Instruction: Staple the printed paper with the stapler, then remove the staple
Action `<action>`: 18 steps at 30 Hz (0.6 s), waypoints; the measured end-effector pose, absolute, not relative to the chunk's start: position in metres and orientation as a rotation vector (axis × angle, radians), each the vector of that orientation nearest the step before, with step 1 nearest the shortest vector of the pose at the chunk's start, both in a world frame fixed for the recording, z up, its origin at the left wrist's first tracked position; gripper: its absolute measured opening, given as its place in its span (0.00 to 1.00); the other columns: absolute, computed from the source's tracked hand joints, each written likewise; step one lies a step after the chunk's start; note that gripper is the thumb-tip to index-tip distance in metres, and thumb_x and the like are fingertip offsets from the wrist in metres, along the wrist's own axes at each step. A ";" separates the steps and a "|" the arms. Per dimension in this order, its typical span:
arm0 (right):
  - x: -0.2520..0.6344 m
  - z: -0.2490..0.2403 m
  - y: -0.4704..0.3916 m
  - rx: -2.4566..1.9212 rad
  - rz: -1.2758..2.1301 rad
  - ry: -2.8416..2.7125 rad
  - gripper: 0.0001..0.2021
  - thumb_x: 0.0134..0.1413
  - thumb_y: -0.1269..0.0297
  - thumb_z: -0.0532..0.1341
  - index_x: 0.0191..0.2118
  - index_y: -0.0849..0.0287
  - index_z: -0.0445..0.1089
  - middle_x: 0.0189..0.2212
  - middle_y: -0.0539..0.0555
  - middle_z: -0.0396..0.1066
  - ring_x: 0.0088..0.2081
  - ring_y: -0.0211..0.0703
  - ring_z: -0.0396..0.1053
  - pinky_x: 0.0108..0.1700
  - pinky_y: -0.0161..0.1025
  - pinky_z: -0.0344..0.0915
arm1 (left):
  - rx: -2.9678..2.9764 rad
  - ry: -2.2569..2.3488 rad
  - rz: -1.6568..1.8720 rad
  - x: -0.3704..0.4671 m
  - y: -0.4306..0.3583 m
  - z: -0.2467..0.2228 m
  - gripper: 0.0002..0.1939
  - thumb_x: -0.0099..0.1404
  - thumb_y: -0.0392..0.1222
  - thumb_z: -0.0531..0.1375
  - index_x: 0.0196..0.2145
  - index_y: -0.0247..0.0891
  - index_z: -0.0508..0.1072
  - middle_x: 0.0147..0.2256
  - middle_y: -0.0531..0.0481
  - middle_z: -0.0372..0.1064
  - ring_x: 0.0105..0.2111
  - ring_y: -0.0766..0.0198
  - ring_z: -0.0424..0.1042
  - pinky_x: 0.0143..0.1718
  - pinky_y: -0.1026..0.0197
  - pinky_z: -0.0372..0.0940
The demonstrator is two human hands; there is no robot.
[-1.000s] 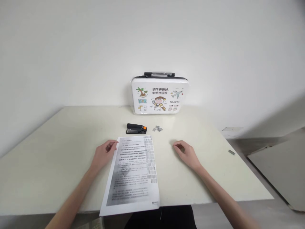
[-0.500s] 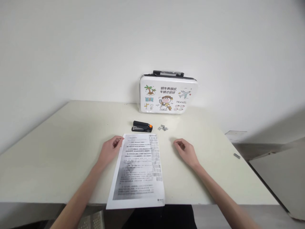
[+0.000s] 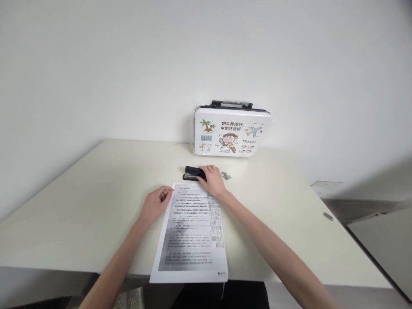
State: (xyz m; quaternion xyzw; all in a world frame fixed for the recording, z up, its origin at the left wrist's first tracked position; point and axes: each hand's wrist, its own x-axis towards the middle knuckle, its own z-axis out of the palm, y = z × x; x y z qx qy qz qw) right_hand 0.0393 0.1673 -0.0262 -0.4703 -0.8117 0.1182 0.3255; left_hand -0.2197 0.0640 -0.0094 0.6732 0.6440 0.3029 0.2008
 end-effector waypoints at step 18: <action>0.217 -0.013 0.003 -1.411 0.724 -1.887 0.17 0.69 0.47 0.60 0.55 0.49 0.72 0.51 0.59 0.78 0.48 0.56 0.77 0.42 0.46 0.76 | 1.993 1.795 0.705 -0.224 0.076 -0.017 0.20 0.62 0.62 0.65 0.42 0.45 0.78 0.28 0.56 0.68 0.27 0.63 0.65 0.33 0.61 0.61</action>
